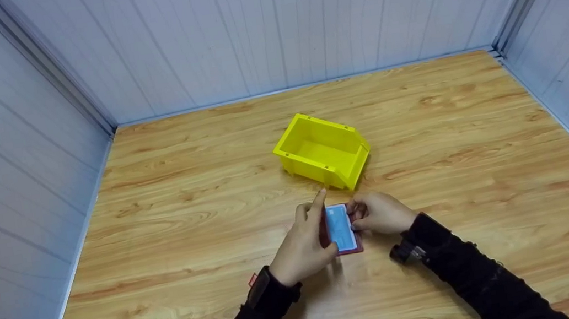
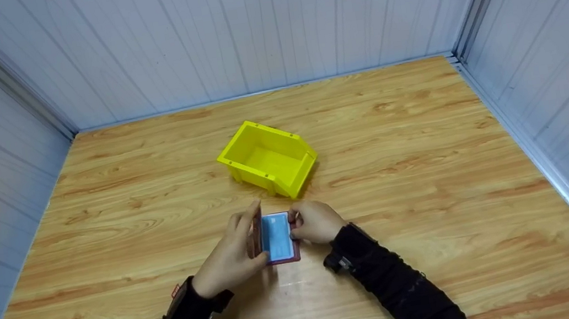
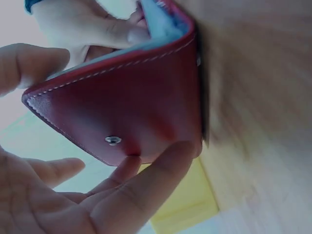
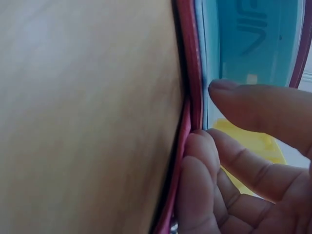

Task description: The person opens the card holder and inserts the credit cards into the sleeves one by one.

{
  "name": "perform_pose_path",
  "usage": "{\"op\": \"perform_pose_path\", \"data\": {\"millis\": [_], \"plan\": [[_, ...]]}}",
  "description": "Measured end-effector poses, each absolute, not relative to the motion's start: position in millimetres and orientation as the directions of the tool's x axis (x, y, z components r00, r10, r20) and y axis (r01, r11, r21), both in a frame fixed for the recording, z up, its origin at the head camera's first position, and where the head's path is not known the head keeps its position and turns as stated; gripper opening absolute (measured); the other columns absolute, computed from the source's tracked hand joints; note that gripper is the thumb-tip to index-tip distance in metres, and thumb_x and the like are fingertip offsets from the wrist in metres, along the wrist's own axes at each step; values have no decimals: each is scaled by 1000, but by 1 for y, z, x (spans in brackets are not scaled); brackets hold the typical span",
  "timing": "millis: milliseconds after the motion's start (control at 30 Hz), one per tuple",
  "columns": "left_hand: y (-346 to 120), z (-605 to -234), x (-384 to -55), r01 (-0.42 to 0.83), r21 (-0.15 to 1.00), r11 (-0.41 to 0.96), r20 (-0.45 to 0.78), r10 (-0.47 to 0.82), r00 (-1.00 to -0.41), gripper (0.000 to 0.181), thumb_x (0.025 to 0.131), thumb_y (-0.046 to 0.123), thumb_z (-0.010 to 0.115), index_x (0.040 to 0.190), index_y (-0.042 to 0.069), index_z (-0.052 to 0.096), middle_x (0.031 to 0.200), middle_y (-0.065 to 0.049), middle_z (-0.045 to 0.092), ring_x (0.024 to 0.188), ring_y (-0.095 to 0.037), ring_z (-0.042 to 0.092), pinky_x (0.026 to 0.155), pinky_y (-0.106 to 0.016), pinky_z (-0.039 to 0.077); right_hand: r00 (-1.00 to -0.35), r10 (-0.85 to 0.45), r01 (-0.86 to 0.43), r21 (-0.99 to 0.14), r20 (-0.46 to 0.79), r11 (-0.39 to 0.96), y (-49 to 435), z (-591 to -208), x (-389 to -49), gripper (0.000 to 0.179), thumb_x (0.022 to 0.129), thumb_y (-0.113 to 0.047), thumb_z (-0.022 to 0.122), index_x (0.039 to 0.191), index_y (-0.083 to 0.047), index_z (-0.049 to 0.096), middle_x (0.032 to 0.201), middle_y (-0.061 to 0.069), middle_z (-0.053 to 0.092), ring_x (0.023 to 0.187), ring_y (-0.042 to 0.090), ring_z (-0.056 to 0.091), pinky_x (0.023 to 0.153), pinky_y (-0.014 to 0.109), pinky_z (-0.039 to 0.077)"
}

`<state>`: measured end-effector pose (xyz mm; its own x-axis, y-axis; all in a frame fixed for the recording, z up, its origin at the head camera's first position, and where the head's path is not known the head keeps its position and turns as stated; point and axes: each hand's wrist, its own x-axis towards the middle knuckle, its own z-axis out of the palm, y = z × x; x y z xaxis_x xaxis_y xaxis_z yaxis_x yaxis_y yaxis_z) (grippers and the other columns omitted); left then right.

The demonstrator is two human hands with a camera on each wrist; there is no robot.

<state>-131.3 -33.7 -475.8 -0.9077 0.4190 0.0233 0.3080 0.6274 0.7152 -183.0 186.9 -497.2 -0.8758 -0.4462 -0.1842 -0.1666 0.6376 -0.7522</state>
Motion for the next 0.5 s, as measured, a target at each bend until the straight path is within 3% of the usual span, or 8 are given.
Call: {"op": "perform_pose_path", "data": {"millis": [300, 500], "plan": [[-18, -485, -131, 399, 604, 690, 114, 421, -900, 89, 77, 22, 77, 150, 0, 32, 139, -20, 45, 114, -27, 58, 94, -37, 52, -875, -443, -142, -770, -196, 622, 188, -498, -183, 24, 83, -6, 72, 104, 1, 64, 81, 8, 64, 62, 12, 56, 52, 26, 51], [-6, -489, -130, 467, 433, 771, 199, 424, -883, 74, 75, 29, 78, 137, -3, 50, 130, -17, 51, 108, -34, 58, 86, -40, 55, -878, -446, -175, -751, -173, 637, 188, -499, -184, 24, 83, -9, 72, 104, 0, 66, 81, 7, 65, 67, 12, 56, 55, 24, 48]]}}
